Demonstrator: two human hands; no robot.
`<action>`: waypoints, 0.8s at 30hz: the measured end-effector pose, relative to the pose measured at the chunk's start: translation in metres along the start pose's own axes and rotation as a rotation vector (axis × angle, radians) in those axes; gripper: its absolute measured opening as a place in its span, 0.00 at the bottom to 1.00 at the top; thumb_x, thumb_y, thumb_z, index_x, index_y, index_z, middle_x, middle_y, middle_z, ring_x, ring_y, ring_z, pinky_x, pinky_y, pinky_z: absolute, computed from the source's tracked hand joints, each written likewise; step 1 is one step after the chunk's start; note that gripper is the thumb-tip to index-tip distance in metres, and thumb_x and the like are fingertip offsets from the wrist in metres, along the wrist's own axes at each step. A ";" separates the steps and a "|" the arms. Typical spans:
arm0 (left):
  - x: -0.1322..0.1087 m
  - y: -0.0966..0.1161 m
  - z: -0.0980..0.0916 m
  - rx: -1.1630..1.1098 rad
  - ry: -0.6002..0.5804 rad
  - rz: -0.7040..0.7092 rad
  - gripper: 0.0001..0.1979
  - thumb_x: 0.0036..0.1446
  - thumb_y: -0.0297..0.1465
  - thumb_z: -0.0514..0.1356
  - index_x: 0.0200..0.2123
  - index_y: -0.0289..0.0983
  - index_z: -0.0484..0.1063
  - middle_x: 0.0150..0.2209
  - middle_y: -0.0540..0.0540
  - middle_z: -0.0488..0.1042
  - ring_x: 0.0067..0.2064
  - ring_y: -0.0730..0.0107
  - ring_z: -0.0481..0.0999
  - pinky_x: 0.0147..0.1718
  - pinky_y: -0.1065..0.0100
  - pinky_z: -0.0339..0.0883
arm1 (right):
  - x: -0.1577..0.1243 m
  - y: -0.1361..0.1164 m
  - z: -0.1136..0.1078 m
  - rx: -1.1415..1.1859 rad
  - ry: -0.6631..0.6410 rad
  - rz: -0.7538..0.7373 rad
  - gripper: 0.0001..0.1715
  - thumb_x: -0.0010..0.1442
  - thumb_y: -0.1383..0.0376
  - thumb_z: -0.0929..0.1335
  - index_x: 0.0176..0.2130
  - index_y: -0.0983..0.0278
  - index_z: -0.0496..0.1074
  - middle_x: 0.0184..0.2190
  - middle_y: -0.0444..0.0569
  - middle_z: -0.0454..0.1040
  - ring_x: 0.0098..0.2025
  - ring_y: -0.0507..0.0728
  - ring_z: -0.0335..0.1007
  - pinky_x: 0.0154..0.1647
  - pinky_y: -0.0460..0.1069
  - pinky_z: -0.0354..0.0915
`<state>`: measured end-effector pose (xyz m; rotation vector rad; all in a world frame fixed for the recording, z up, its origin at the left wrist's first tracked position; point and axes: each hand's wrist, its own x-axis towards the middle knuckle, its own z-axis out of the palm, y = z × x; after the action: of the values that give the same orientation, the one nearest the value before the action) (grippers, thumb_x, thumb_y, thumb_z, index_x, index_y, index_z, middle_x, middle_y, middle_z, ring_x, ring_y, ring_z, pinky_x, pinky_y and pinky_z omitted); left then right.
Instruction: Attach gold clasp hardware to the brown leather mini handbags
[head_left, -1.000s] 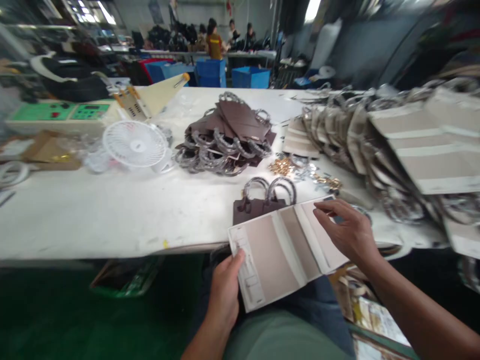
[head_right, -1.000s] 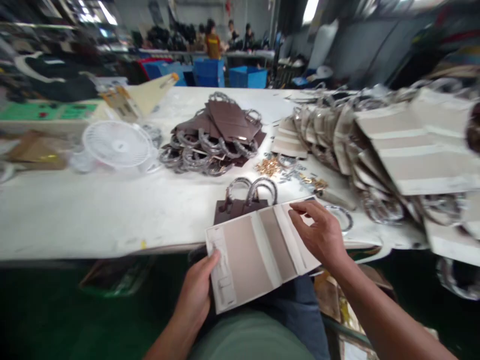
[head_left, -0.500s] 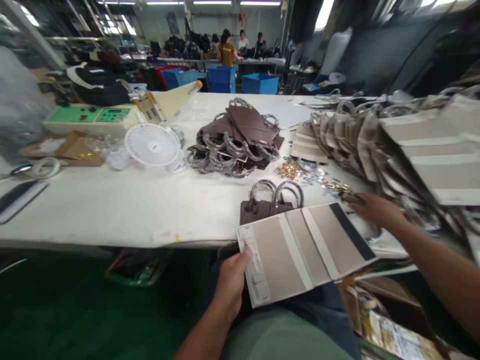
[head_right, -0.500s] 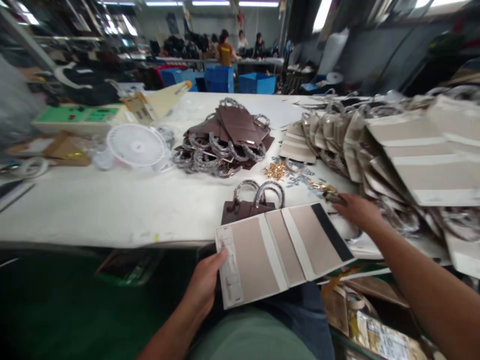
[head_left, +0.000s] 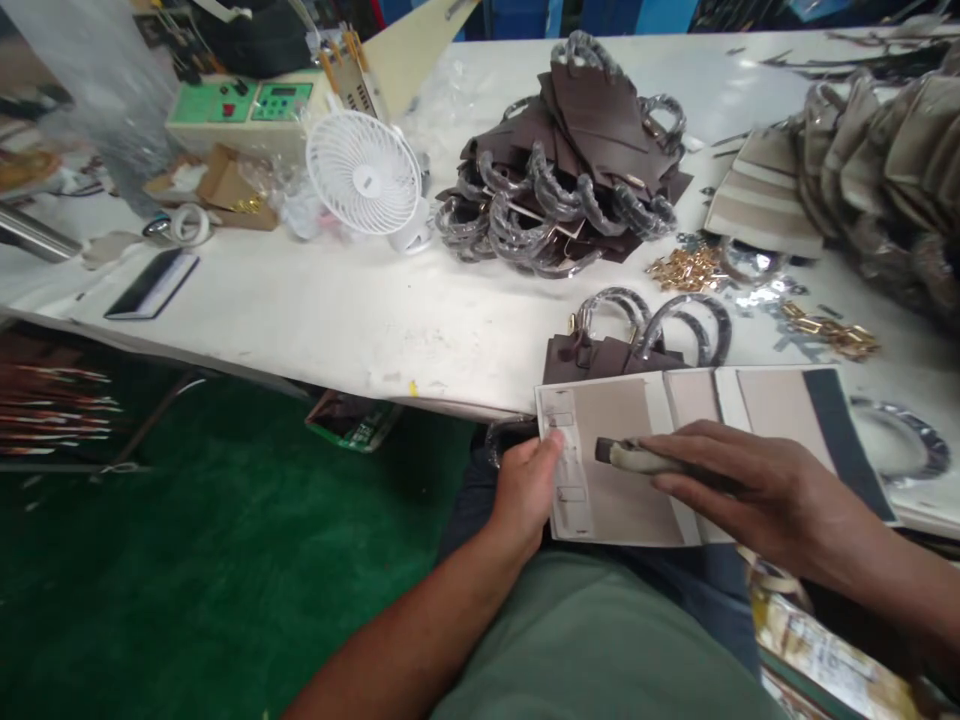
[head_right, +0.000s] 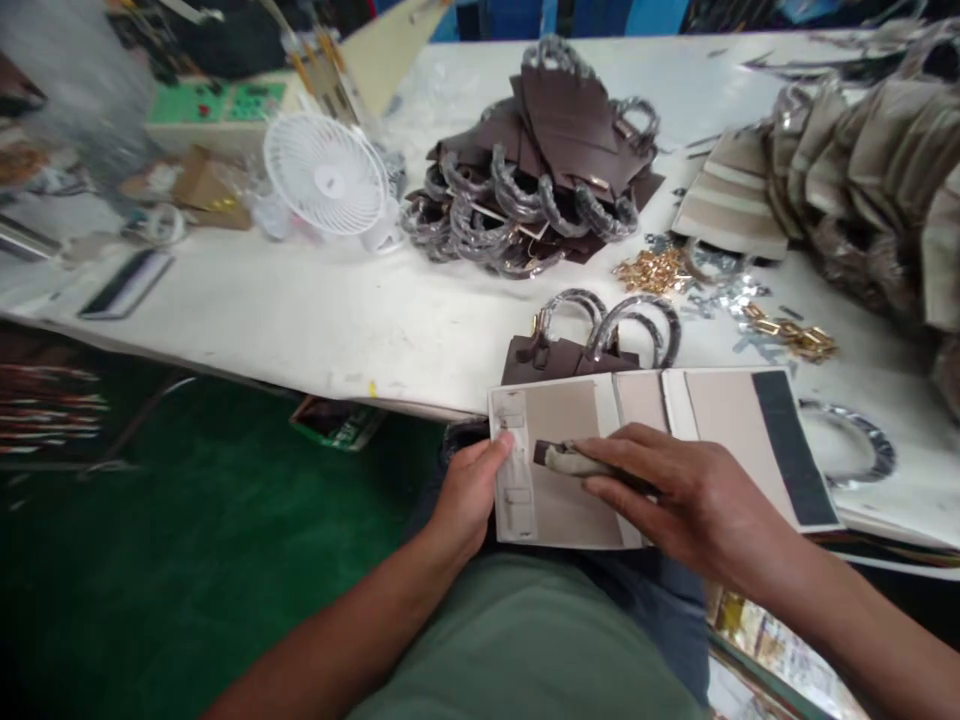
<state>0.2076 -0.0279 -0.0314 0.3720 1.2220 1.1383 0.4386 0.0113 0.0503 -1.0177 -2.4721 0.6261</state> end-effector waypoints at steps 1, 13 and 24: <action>0.000 0.000 0.000 -0.010 -0.008 -0.008 0.23 0.56 0.47 0.68 0.39 0.30 0.83 0.33 0.40 0.82 0.33 0.60 0.80 0.37 0.65 0.72 | 0.007 0.002 0.007 0.011 -0.039 -0.014 0.18 0.73 0.60 0.68 0.60 0.53 0.73 0.49 0.51 0.78 0.42 0.59 0.80 0.38 0.48 0.74; 0.005 -0.004 -0.005 0.027 0.001 -0.068 0.29 0.51 0.56 0.69 0.32 0.32 0.80 0.29 0.43 0.78 0.32 0.60 0.76 0.31 0.67 0.69 | 0.028 -0.007 0.013 -0.281 -0.120 -0.117 0.16 0.75 0.59 0.65 0.58 0.59 0.74 0.47 0.50 0.80 0.32 0.58 0.79 0.27 0.52 0.68; 0.007 -0.005 -0.007 0.093 -0.022 -0.035 0.28 0.54 0.56 0.66 0.27 0.34 0.78 0.24 0.45 0.73 0.32 0.60 0.75 0.29 0.69 0.67 | 0.051 -0.022 0.004 -0.356 -0.168 -0.040 0.22 0.74 0.49 0.61 0.50 0.53 0.79 0.31 0.48 0.79 0.17 0.55 0.67 0.15 0.52 0.52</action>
<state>0.2029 -0.0261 -0.0414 0.4312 1.2601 1.0474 0.3902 0.0336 0.0684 -1.0743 -2.8127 0.2714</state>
